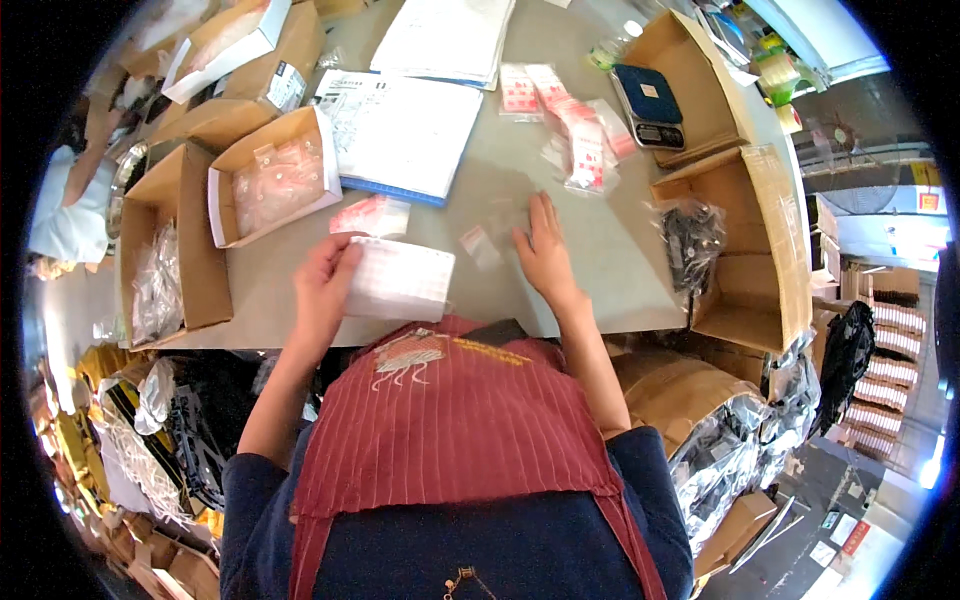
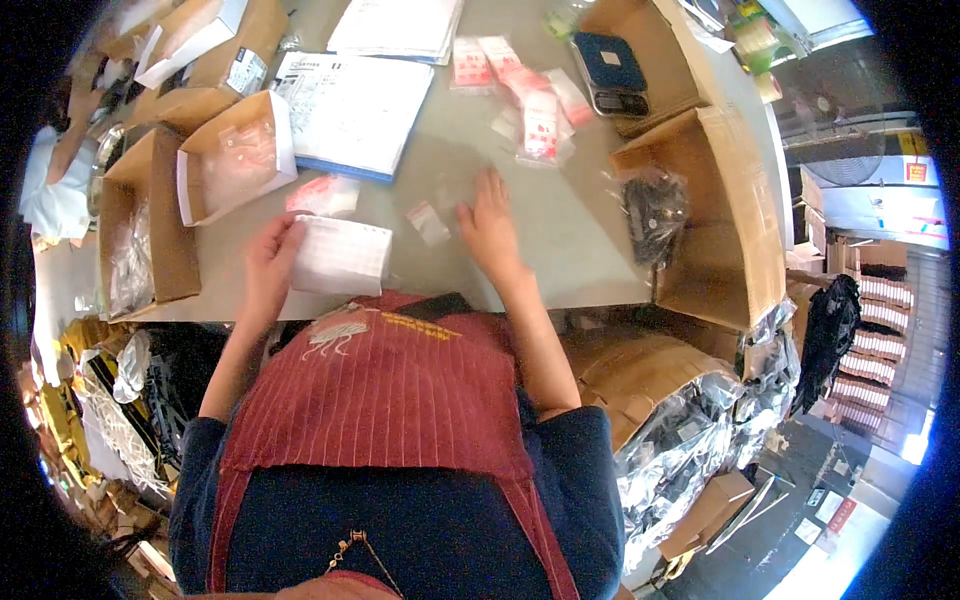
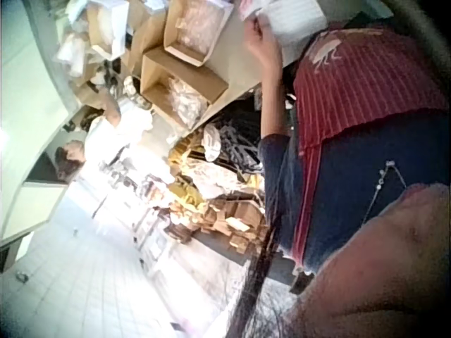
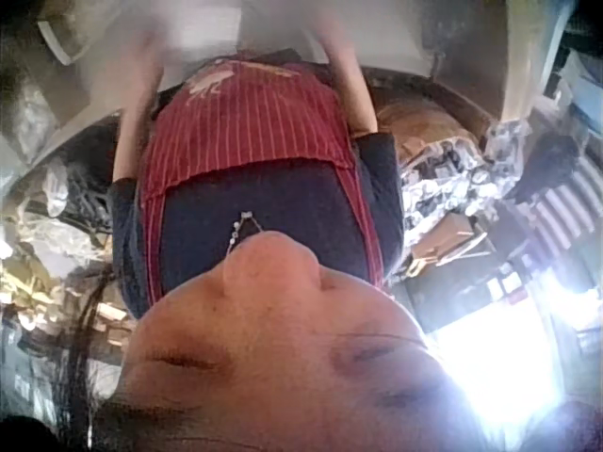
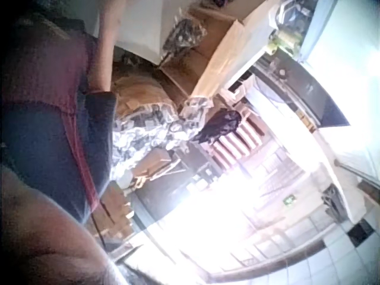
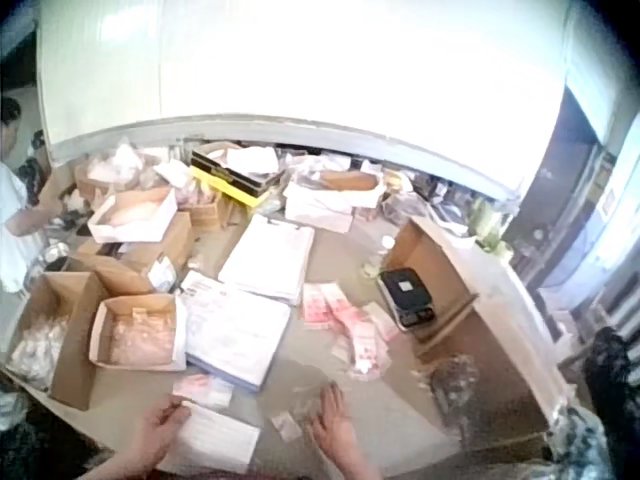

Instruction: The person puts small metal components into small plastic resealable bags and places the bags on the desk.

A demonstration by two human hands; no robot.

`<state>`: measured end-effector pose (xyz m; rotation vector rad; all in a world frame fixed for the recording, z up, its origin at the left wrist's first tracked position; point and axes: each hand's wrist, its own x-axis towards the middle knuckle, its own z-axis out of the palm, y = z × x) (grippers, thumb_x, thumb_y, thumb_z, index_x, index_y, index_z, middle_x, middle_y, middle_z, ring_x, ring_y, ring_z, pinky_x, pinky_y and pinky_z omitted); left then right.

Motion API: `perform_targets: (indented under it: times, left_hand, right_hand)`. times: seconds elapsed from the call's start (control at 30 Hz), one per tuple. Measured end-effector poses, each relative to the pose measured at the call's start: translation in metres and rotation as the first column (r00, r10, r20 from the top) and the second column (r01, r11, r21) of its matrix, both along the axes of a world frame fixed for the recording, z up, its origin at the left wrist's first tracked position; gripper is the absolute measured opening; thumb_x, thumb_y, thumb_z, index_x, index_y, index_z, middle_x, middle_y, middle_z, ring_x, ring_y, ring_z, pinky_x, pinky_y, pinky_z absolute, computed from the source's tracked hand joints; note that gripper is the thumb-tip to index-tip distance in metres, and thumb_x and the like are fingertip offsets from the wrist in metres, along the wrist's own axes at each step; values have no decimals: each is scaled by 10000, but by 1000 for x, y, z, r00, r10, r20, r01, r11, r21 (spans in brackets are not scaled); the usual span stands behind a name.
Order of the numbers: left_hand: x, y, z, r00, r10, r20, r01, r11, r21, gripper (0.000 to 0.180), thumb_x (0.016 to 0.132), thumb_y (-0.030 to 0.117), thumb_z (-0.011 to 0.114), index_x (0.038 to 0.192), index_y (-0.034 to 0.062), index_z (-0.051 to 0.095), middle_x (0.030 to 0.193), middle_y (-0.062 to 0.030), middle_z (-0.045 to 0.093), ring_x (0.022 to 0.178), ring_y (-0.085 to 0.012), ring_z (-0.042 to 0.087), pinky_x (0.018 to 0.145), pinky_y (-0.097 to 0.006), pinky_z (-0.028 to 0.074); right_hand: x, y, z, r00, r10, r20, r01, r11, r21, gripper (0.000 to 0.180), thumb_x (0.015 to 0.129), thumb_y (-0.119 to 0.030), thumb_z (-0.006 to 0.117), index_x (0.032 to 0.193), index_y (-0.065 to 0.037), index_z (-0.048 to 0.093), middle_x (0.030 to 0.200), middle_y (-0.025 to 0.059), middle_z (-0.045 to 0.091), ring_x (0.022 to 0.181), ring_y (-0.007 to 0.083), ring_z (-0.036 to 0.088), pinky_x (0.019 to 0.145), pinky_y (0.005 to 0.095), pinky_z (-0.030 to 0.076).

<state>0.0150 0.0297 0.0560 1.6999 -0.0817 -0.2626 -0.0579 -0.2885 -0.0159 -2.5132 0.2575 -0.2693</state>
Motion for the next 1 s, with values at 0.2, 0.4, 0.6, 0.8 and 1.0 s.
perform_targets:
  times: [0.2,0.4,0.6,0.8,1.0]
  left_hand:
    - [5,-26,20,997,-74,30,68,984,162,155,968,126,641,1038,-8,676,791,26,638,737,-37,541,685,-221,467]
    - [4,-39,33,990,-41,132,18,986,166,103,938,89,672,981,-3,690,734,1,637,696,-30,546,628,-219,462]
    - [12,-45,26,996,5,89,-18,989,146,73,927,68,683,943,-4,683,768,16,661,705,-33,564,648,-223,479]
    - [22,-47,10,1000,0,4,0,999,-47,89,928,75,683,933,-13,675,817,28,651,760,-35,571,684,-206,468]
    - [32,-31,22,995,81,-53,-83,996,-32,170,944,140,667,986,-23,689,873,17,658,768,-51,567,688,-206,448]
  right_hand:
    - [32,60,88,928,180,327,-256,944,208,337,858,-93,651,1179,-29,572,1233,226,592,1153,431,553,995,485,446]
    - [47,103,101,893,307,330,-378,909,177,201,838,-56,683,1025,-58,608,996,126,640,968,341,606,858,438,481]
    - [51,104,104,868,315,383,-342,940,2,188,810,-62,700,977,-64,613,947,102,641,904,327,608,820,424,483]
    - [43,95,111,784,404,472,-299,911,-283,193,797,-44,683,985,-56,642,957,88,643,893,302,616,824,396,499]
    - [21,8,79,940,86,330,-124,988,96,162,838,-71,705,1000,-73,686,882,78,684,792,226,683,702,356,557]
